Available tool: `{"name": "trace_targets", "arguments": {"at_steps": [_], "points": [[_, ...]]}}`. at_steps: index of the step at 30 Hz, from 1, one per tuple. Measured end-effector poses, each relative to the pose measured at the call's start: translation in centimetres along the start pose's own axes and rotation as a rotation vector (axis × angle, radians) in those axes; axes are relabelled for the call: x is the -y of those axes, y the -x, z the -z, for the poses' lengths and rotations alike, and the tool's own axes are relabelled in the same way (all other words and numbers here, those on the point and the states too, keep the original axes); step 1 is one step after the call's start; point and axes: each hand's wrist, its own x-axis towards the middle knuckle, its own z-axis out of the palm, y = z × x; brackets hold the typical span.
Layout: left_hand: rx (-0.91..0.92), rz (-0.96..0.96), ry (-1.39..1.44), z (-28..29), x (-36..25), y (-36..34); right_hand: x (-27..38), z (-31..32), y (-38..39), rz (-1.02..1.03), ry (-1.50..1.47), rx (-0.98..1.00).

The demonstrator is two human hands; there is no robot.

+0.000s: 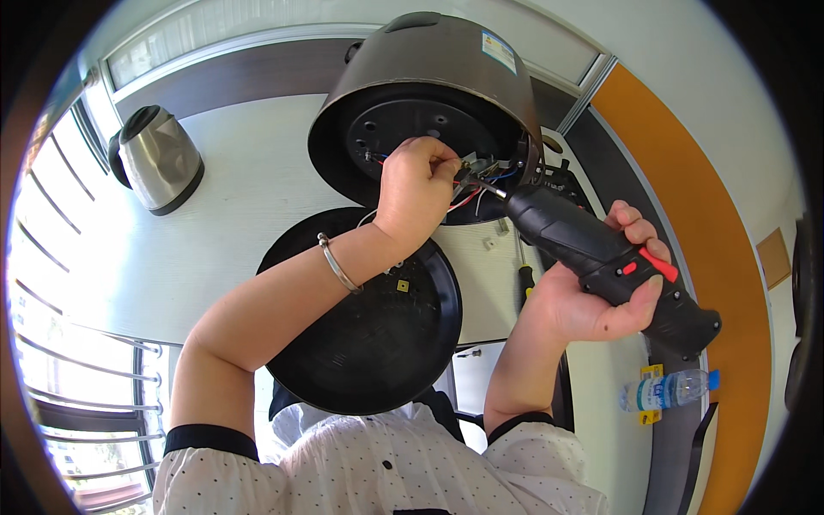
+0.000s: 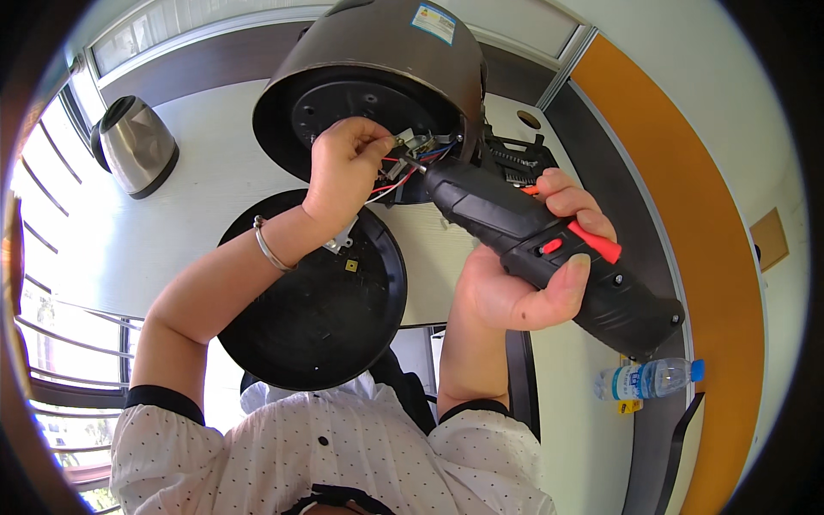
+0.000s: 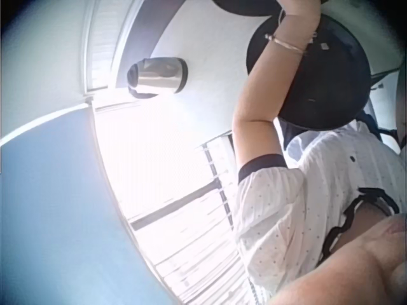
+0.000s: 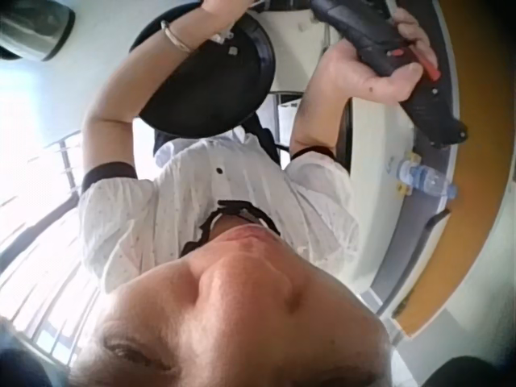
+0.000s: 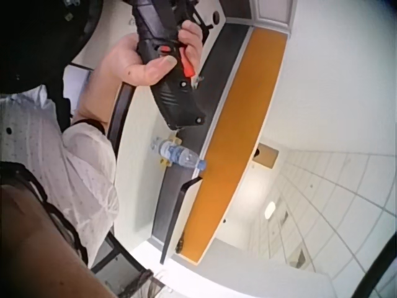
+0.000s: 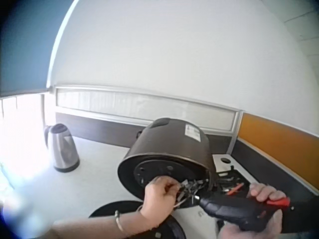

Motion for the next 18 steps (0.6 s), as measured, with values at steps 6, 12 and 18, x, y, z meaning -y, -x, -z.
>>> {"name": "trace_targets", "arguments": {"at_steps": [6, 12, 18], "points": [[0.013, 0.036, 0.021, -0.1, 0.2, 0.0, -1.0, -0.9, 0.0, 0.118, 0.017, 0.004], [0.031, 0.063, 0.029, -0.1, 0.1, 0.0, -1.6, -0.6, 0.3, 0.128, 0.0, 0.021], [0.012, 0.061, 0.065, -0.3, 0.3, 0.0, -1.6, -0.5, 0.7, 0.062, 0.016, -0.092]]}}
